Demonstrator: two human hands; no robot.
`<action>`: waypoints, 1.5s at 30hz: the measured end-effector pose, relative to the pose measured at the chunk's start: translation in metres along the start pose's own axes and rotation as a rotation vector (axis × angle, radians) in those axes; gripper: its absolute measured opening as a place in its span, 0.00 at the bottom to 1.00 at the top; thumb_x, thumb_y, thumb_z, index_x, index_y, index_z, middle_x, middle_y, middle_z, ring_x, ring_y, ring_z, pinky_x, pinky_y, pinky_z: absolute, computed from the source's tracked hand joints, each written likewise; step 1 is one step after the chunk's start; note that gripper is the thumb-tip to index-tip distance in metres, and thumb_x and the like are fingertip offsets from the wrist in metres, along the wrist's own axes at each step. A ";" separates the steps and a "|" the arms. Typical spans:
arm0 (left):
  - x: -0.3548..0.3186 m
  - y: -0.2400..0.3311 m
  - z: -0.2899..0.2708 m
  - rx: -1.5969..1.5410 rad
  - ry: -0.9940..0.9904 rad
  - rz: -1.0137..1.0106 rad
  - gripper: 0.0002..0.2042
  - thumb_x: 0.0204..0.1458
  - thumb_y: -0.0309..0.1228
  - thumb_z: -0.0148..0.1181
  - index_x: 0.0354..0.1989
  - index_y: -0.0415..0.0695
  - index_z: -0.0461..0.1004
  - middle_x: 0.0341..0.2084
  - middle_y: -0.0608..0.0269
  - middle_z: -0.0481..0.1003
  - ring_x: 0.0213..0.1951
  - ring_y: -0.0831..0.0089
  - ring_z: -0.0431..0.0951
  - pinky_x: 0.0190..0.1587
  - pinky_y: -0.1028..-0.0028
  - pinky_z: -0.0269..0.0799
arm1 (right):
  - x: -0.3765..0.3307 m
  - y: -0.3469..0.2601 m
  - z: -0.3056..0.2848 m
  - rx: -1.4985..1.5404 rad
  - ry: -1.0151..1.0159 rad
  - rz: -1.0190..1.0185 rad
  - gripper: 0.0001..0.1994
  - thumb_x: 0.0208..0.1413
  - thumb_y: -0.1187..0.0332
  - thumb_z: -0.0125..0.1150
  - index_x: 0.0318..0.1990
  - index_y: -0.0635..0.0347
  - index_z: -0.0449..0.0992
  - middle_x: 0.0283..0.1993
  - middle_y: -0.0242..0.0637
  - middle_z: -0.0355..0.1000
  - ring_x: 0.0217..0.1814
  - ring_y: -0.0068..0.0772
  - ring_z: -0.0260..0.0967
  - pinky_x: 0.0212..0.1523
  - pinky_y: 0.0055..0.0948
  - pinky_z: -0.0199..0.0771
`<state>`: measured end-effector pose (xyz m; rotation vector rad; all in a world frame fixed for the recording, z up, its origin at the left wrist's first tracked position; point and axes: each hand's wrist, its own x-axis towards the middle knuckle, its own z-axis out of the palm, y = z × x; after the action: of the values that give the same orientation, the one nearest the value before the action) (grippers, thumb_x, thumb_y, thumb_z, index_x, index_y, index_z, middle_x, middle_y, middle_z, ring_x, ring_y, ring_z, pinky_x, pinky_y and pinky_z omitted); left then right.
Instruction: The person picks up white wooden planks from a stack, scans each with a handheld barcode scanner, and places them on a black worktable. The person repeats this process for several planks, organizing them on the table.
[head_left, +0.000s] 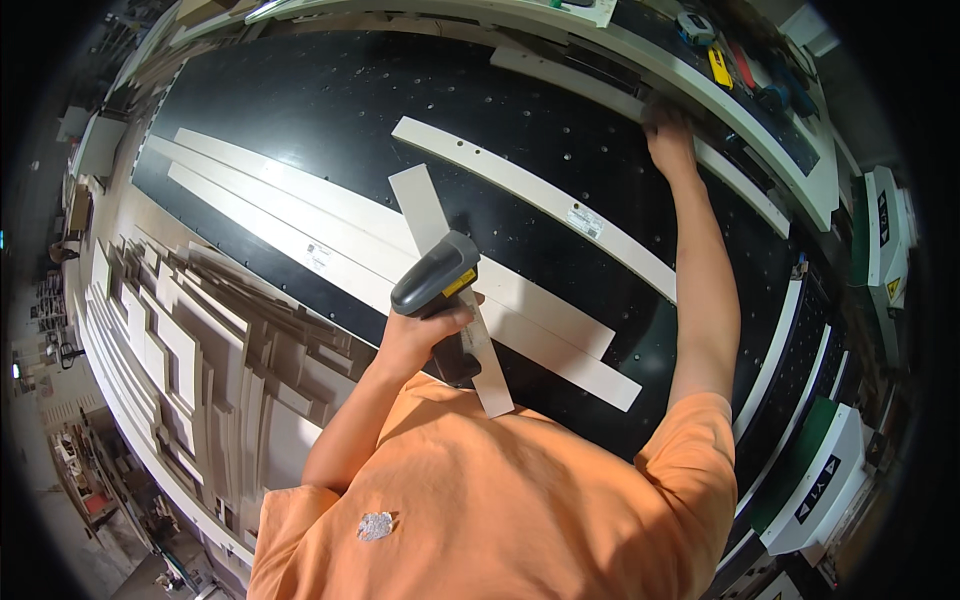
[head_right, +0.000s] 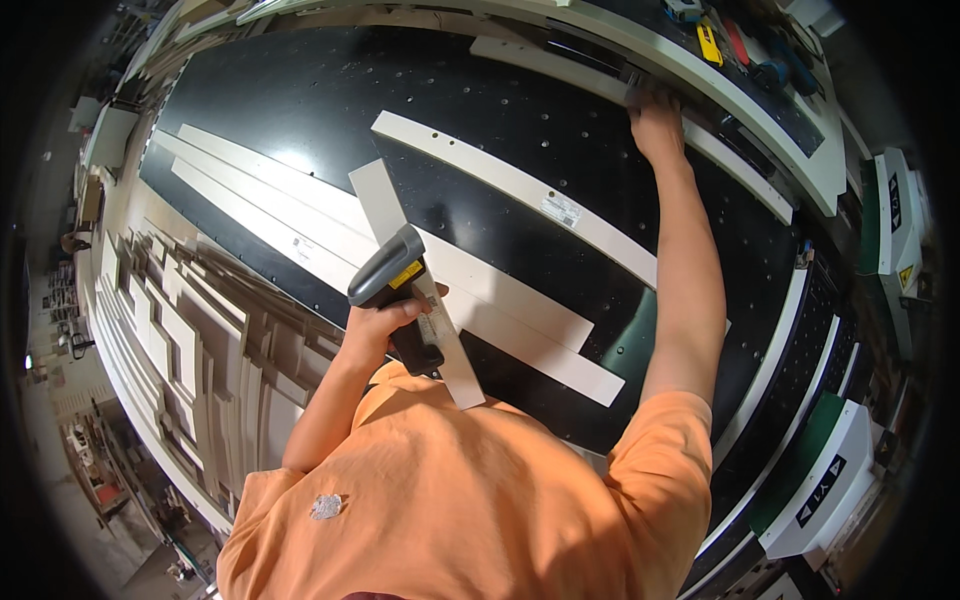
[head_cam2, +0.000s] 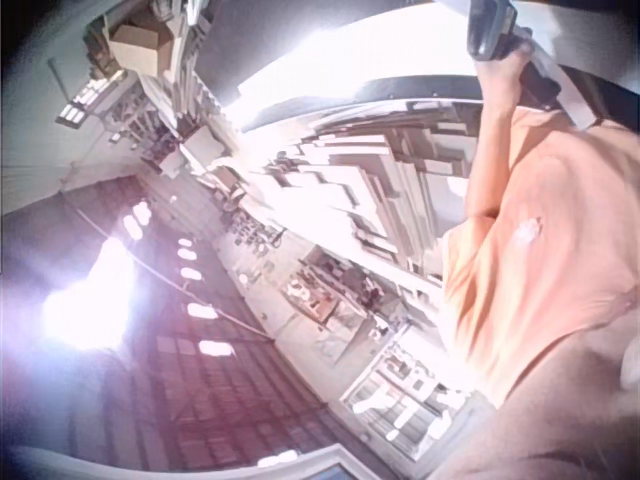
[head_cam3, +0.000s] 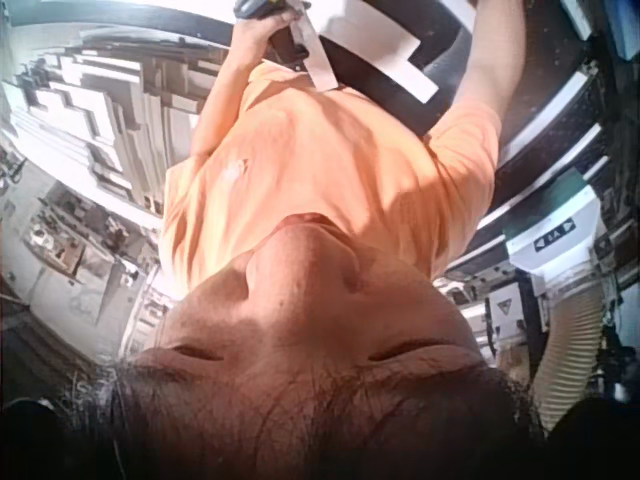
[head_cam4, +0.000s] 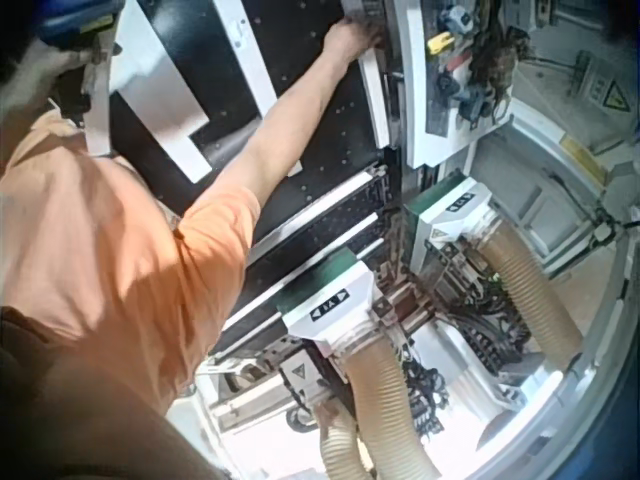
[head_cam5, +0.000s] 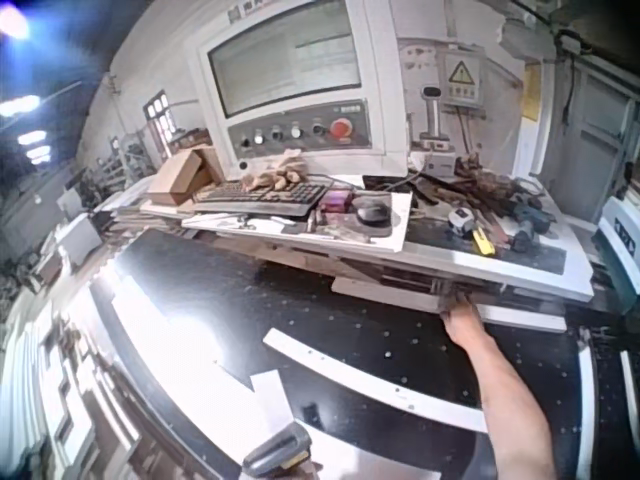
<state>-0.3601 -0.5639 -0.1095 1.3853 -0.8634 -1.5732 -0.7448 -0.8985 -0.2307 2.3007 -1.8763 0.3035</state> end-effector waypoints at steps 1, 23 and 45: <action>0.001 0.002 -0.001 0.000 -0.029 0.012 0.24 0.48 0.31 0.63 0.55 0.34 0.72 0.45 0.46 0.82 0.49 0.61 0.82 0.52 0.62 0.79 | -0.021 -0.007 -0.007 0.184 0.099 -0.112 0.19 0.62 0.65 0.62 0.60 0.59 0.78 0.60 0.46 0.73 0.64 0.54 0.67 0.65 0.47 0.67; 0.034 0.007 0.012 0.169 -0.231 -0.054 0.19 0.49 0.39 0.65 0.43 0.37 0.78 0.39 0.56 0.81 0.36 0.70 0.80 0.38 0.71 0.78 | -0.268 -0.219 -0.170 1.091 -0.351 -0.001 0.39 0.53 0.72 0.71 0.73 0.60 0.60 0.52 0.44 0.75 0.50 0.44 0.75 0.50 0.38 0.78; 0.043 -0.010 0.034 0.122 -0.346 -0.020 0.27 0.51 0.43 0.65 0.54 0.36 0.78 0.49 0.53 0.81 0.23 0.84 0.70 0.19 0.82 0.60 | -0.268 -0.076 -0.170 2.159 -0.149 0.589 0.30 0.76 0.51 0.34 0.64 0.74 0.66 0.38 0.44 0.74 0.22 0.20 0.71 0.18 0.22 0.78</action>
<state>-0.3967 -0.6008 -0.1307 1.2248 -1.1708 -1.8327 -0.7323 -0.5874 -0.1341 1.6871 -2.4068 3.6352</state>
